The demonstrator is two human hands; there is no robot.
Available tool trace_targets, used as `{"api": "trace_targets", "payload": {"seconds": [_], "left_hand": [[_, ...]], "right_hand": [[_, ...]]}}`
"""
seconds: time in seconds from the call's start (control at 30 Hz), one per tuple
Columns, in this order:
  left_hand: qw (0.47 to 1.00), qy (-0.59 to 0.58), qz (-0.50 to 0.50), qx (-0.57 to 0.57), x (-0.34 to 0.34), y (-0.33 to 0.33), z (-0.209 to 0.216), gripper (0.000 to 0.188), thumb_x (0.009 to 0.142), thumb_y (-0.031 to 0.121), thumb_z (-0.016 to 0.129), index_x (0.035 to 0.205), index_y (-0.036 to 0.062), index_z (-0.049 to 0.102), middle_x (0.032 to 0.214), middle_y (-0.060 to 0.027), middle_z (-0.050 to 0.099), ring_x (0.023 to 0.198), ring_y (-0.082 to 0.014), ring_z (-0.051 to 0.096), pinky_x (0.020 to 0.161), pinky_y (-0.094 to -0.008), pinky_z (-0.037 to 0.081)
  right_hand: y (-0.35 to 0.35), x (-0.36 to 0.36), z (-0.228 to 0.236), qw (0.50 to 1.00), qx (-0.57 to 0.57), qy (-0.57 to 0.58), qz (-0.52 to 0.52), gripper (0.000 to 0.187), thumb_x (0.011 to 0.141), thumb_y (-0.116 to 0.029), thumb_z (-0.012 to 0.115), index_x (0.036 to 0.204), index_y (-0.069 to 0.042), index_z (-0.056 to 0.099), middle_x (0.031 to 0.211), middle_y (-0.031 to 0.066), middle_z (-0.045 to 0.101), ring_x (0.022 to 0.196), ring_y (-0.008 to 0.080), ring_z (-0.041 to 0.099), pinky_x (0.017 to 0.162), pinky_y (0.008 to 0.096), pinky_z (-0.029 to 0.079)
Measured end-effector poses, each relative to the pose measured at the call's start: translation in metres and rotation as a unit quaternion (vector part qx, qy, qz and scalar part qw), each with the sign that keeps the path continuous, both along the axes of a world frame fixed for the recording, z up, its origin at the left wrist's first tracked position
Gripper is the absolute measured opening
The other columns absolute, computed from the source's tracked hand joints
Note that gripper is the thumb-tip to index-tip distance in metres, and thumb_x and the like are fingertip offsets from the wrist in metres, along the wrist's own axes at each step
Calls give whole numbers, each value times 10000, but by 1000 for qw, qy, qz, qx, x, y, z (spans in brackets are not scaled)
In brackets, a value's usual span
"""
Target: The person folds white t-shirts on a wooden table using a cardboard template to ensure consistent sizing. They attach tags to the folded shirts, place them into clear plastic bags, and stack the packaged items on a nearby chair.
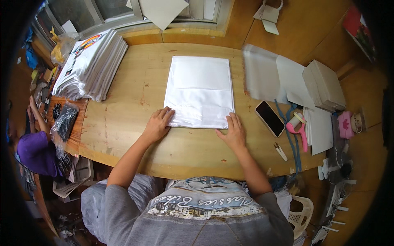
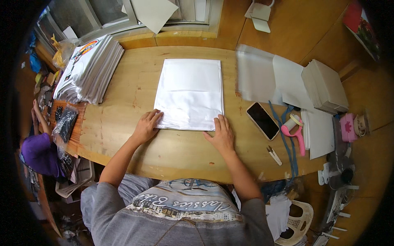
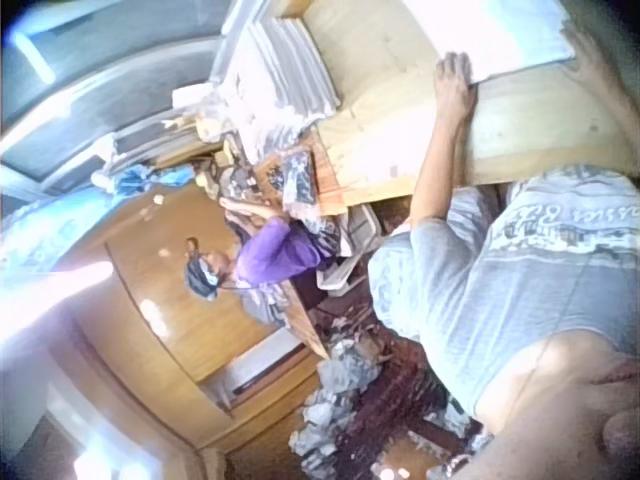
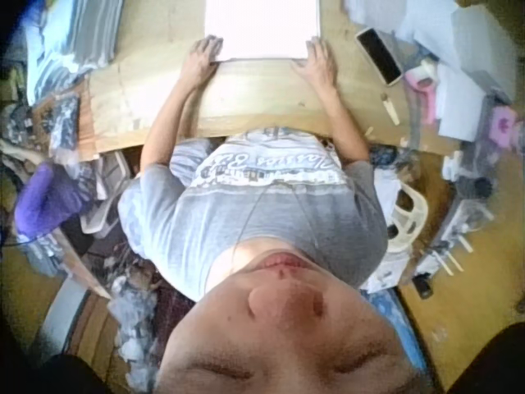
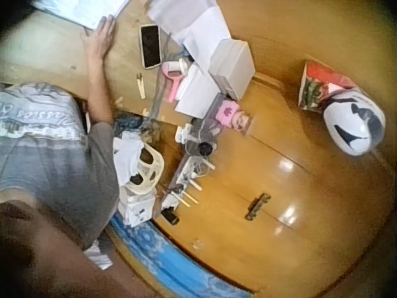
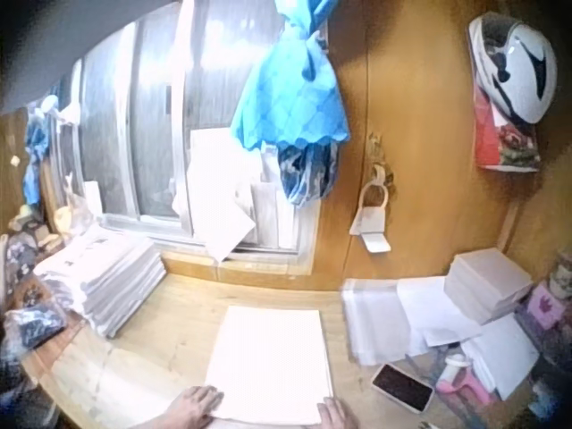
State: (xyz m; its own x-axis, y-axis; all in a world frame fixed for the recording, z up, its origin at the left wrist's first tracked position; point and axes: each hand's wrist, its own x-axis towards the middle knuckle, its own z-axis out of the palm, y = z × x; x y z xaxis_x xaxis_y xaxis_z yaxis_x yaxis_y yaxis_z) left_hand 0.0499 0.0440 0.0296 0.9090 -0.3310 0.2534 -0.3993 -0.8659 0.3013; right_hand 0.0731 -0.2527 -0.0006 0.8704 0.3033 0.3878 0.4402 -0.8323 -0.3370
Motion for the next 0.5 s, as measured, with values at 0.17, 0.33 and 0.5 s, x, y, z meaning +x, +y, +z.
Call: {"api": "trace_targets", "payload": {"seconds": [0.17,0.33,0.5], "left_hand": [[971,-95,63,-210,12,13,-13,356,621,-59,587,966,15,542,942,-136,580,811,-279,563,712,-336,451],[893,-353,159,-229,15,5,63,284,617,98,720,826,11,548,643,-88,499,530,-206,441,465,-291,356],[843,-446,129,-271,12,-5,170,239,707,222,671,698,18,548,535,-73,509,429,-161,461,414,-255,359]], "right_hand": [[2,19,8,997,-5,-71,19,478,590,-204,704,986,-14,517,1020,140,518,961,285,484,861,372,358],[-22,38,99,970,187,-152,38,446,540,-5,692,955,-36,534,921,77,573,836,247,532,780,346,393],[-21,42,190,900,326,-289,27,387,734,-46,627,1092,-43,481,1028,82,556,781,177,528,699,272,421]]}}
